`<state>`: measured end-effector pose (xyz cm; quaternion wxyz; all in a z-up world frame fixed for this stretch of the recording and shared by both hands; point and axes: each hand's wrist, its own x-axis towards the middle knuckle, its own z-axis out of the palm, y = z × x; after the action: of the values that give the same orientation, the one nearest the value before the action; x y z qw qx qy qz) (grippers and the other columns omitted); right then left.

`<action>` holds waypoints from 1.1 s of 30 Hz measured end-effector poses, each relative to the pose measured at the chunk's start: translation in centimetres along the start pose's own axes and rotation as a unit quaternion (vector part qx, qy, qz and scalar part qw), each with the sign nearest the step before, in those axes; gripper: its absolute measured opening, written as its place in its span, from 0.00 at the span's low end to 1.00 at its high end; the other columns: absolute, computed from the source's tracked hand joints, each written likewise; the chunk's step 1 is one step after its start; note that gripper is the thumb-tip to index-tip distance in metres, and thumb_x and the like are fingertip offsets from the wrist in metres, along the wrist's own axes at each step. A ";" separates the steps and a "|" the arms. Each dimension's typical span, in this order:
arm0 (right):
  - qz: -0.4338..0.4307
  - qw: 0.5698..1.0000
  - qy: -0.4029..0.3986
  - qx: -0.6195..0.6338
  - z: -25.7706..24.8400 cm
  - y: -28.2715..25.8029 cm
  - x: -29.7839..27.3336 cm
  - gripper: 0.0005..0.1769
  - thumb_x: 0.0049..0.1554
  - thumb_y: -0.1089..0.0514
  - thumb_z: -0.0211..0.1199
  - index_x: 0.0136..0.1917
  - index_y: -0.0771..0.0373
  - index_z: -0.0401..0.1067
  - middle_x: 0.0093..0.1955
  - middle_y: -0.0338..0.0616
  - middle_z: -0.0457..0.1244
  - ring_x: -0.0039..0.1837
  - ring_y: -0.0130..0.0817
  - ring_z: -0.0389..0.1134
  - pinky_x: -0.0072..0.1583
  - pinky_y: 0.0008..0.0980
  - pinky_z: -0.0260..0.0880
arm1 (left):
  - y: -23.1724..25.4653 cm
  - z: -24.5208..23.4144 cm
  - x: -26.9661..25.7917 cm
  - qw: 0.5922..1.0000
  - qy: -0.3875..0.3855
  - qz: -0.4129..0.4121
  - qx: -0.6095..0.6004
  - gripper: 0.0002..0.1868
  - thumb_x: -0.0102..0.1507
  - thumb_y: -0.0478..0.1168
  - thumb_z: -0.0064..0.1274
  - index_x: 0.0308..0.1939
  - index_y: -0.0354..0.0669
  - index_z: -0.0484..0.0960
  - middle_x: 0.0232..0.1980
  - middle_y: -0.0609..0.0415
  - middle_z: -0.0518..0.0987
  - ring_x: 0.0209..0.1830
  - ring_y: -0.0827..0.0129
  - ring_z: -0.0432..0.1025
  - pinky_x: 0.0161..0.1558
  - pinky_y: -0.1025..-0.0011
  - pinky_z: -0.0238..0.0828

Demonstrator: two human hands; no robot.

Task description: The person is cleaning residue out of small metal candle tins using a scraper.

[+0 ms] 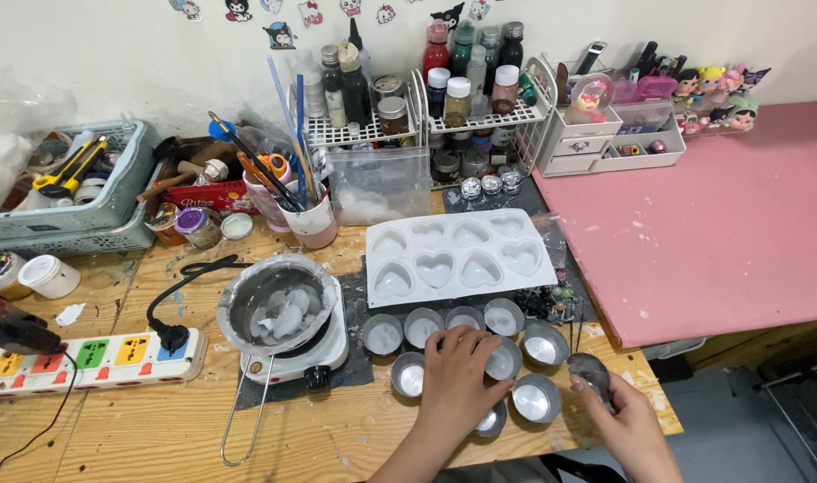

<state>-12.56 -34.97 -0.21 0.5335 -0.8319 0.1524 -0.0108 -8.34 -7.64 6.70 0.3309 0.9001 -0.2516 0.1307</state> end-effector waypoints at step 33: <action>0.035 0.918 -0.140 0.368 7.9 -13.3 0.3 0.13 0.63 0.51 0.51 0.50 0.62 0.68 0.26 0.34 0.51 0.26 0.21 0.49 0.27 0.25 0.46 | -4.2 -3.8 1.7 0.758 0.032 -0.054 -0.649 0.34 0.68 0.50 0.49 0.74 0.48 0.56 0.59 0.50 0.73 0.58 0.65 0.71 0.57 0.65 0.72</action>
<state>-7.66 -22.94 8.17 0.8181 -0.5637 0.0902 0.0691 -4.91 -3.01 7.98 0.8501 0.4769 -0.2168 -0.0534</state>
